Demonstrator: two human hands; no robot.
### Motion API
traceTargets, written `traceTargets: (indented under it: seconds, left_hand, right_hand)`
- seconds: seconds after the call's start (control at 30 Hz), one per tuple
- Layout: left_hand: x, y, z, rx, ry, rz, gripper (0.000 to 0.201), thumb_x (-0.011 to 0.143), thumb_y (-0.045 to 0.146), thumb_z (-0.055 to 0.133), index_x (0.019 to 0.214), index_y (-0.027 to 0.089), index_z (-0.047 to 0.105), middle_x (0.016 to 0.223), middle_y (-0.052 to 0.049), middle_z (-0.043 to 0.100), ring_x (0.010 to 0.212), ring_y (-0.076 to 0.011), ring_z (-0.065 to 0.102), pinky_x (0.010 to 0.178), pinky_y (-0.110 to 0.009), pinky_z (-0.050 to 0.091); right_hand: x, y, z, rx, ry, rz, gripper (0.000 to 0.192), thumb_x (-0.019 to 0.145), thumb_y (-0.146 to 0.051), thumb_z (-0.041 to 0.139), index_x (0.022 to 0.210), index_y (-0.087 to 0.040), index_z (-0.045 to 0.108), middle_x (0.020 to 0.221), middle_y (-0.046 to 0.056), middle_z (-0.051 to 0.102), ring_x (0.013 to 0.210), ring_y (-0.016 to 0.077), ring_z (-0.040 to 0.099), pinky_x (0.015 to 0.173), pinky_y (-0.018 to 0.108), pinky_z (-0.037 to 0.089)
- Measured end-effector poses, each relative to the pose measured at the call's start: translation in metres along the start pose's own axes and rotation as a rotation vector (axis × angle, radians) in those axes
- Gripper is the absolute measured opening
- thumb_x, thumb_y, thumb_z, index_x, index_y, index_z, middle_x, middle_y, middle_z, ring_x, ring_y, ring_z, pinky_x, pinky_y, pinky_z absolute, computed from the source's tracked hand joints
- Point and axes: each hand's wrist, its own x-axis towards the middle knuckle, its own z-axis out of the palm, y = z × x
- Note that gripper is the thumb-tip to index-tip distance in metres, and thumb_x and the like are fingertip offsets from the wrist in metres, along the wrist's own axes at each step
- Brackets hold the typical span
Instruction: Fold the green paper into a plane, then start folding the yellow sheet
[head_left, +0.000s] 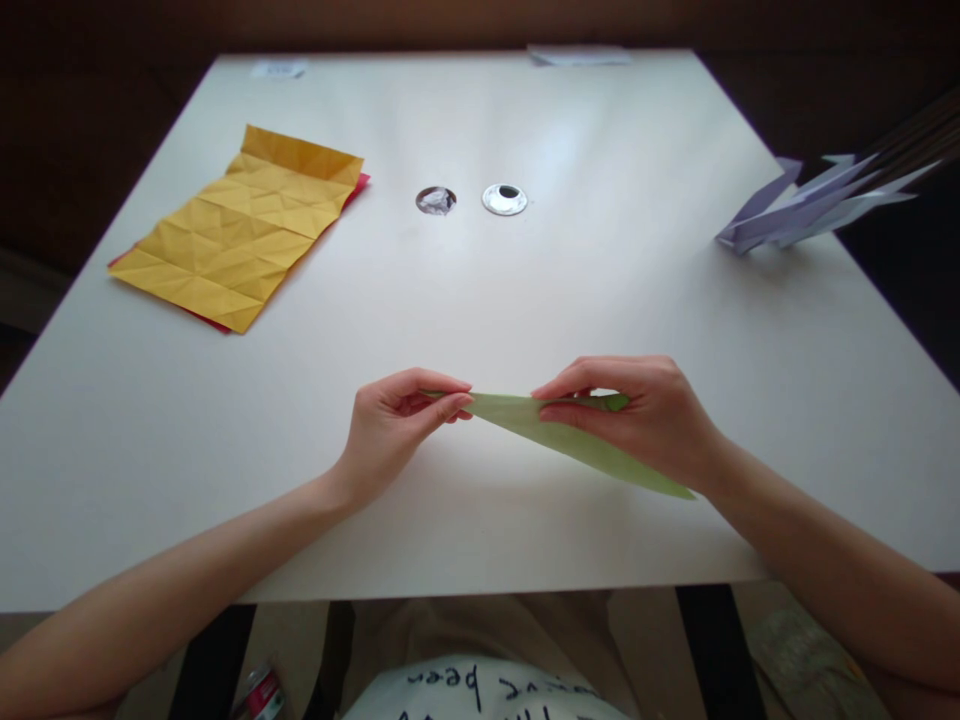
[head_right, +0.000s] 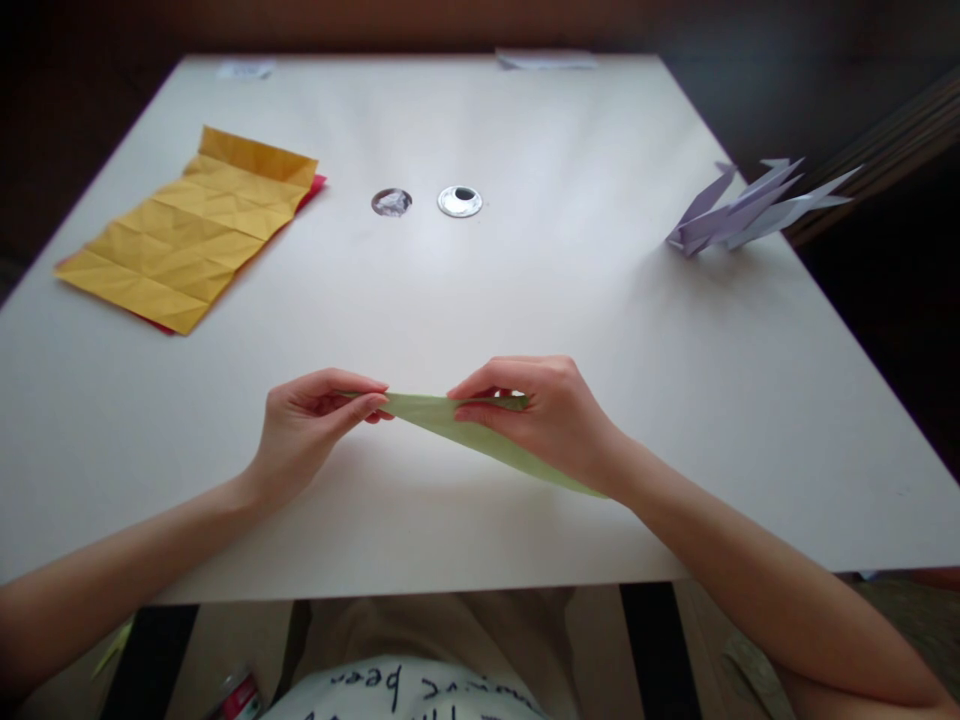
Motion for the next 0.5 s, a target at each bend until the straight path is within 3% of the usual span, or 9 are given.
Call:
traceTargets:
  seconds: [0.2,0.33,0.5]
  left_hand:
    - [-0.0006,-0.0001,-0.0012,-0.084,0.003,-0.08,0.033,0.066,0.023,0.073,0.098,0.021,0.063,0.074,0.001,0.068,0.062,-0.011,0.065,0.059,-0.019,0.053]
    - [-0.0019,0.0003,-0.0007,-0.164,-0.005,-0.165,0.018,0.071,0.026,0.069,0.088,0.02,0.068,0.069,0.0,0.068,0.067,-0.0115,0.065,0.06,-0.018,0.052]
    - [-0.0052,0.0045,-0.0008,-0.232,-0.003,-0.138,0.013,0.075,0.028,0.065,0.087,0.023,0.07,0.075,0.0,0.069,0.068,-0.0102,0.064,0.059,-0.017,0.05]
  right_hand:
    - [0.0016,-0.0029,-0.0005,0.044,0.0,0.089,0.005,0.07,-0.019,0.067,0.073,-0.024,0.067,0.068,-0.004,0.067,0.06,0.0128,0.061,0.052,0.023,0.048]
    - [0.0009,-0.0043,-0.0012,0.056,0.029,0.07,0.007,0.07,-0.017,0.066,0.073,-0.024,0.066,0.068,-0.004,0.066,0.061,0.0129,0.061,0.052,0.023,0.048]
    - [-0.0014,-0.0066,-0.0012,0.034,0.087,-0.028,0.009,0.071,-0.015,0.065,0.073,-0.024,0.066,0.069,-0.003,0.067,0.061,0.0123,0.061,0.051,0.022,0.048]
